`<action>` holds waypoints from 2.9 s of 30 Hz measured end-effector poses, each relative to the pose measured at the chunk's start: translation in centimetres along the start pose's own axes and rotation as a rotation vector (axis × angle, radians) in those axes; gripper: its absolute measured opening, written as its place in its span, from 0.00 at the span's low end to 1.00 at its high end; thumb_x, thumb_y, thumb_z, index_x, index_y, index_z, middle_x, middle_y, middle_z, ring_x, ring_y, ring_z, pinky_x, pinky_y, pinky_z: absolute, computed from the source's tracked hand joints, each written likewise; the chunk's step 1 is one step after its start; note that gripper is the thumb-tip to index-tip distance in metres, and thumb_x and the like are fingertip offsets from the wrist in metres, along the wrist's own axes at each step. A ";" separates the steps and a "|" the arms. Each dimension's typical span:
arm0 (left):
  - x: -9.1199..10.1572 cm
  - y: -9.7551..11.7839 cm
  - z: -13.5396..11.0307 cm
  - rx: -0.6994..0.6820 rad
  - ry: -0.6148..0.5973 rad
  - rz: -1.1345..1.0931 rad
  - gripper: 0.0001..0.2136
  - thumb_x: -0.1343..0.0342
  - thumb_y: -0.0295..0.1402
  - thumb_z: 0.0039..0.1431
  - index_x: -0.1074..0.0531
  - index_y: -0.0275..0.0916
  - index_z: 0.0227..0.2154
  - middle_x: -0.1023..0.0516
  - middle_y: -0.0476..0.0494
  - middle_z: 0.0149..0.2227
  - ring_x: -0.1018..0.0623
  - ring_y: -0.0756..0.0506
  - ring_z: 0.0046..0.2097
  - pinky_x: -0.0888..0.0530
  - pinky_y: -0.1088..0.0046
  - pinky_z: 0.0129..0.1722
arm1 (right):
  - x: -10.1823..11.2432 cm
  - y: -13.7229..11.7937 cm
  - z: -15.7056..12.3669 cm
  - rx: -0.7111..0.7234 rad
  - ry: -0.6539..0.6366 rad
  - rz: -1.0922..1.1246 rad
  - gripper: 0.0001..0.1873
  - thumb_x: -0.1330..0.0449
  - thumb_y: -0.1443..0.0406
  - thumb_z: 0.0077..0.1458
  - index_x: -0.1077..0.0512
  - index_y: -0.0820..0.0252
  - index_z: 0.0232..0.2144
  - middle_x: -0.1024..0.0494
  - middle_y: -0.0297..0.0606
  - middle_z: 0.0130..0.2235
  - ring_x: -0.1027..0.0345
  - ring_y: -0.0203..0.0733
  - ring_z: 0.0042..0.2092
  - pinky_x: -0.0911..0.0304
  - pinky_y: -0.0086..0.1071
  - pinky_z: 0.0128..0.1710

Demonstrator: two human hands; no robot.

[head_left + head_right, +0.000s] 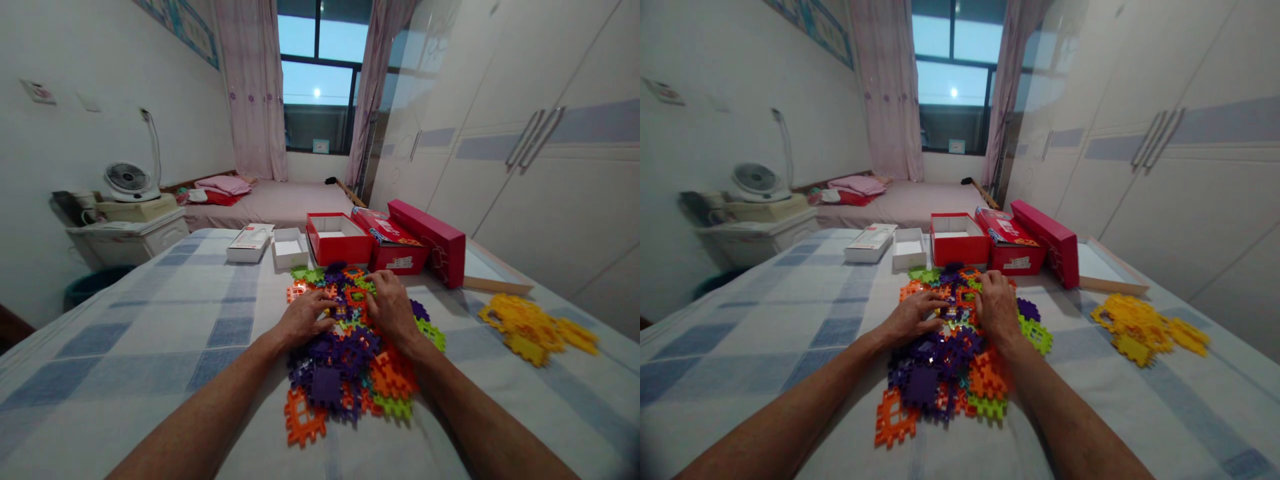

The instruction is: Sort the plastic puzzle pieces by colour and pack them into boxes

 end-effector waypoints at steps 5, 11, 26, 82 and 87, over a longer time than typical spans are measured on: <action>0.1 -0.4 0.0 0.084 0.066 -0.013 0.15 0.41 0.33 0.50 0.26 0.40 0.43 0.27 0.44 0.39 0.27 0.43 0.43 0.29 0.67 0.44 | -0.8 -1.7 -0.4 0.173 -0.085 0.156 0.07 0.46 0.71 0.54 0.28 0.60 0.35 0.29 0.42 0.40 0.37 0.44 0.45 0.41 0.37 0.47; 1.9 0.5 -0.2 0.041 0.246 0.183 0.24 0.44 0.27 0.50 0.35 0.34 0.52 0.30 0.36 0.44 0.28 0.41 0.45 0.28 0.63 0.46 | -0.6 -1.2 -0.3 0.140 -0.028 0.148 0.11 0.46 0.70 0.55 0.28 0.62 0.40 0.29 0.45 0.43 0.38 0.47 0.47 0.41 0.41 0.49; 3.9 2.6 -1.1 -0.213 0.590 -0.108 0.21 0.44 0.28 0.56 0.37 0.42 0.53 0.31 0.40 0.49 0.29 0.43 0.52 0.27 0.63 0.50 | -0.3 -2.4 -0.8 0.100 -0.037 0.600 0.23 0.46 0.63 0.58 0.37 0.62 0.55 0.28 0.44 0.50 0.35 0.44 0.51 0.41 0.39 0.52; 3.1 -7.4 -1.1 0.354 0.554 -0.134 0.22 0.63 0.43 0.61 0.26 0.36 0.37 0.27 0.38 0.43 0.28 0.41 0.49 0.34 0.60 0.55 | 1.8 5.5 -1.3 -0.222 -0.132 0.553 0.22 0.44 0.68 0.48 0.33 0.60 0.48 0.24 0.40 0.43 0.30 0.41 0.43 0.36 0.35 0.43; 3.1 -7.4 -1.1 0.341 0.566 -0.133 0.22 0.63 0.43 0.61 0.26 0.37 0.35 0.27 0.39 0.42 0.28 0.41 0.48 0.33 0.61 0.54 | 0.3 10.4 -0.9 -0.351 -0.136 0.539 0.26 0.45 0.61 0.51 0.36 0.66 0.52 0.25 0.47 0.43 0.30 0.44 0.43 0.36 0.38 0.43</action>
Point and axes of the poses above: each hand's wrist, its own z-axis towards the middle knuckle, its own x-axis out of the back of the hand, y = z × x, the point moved 6 cm from there along z, towards the middle knuckle
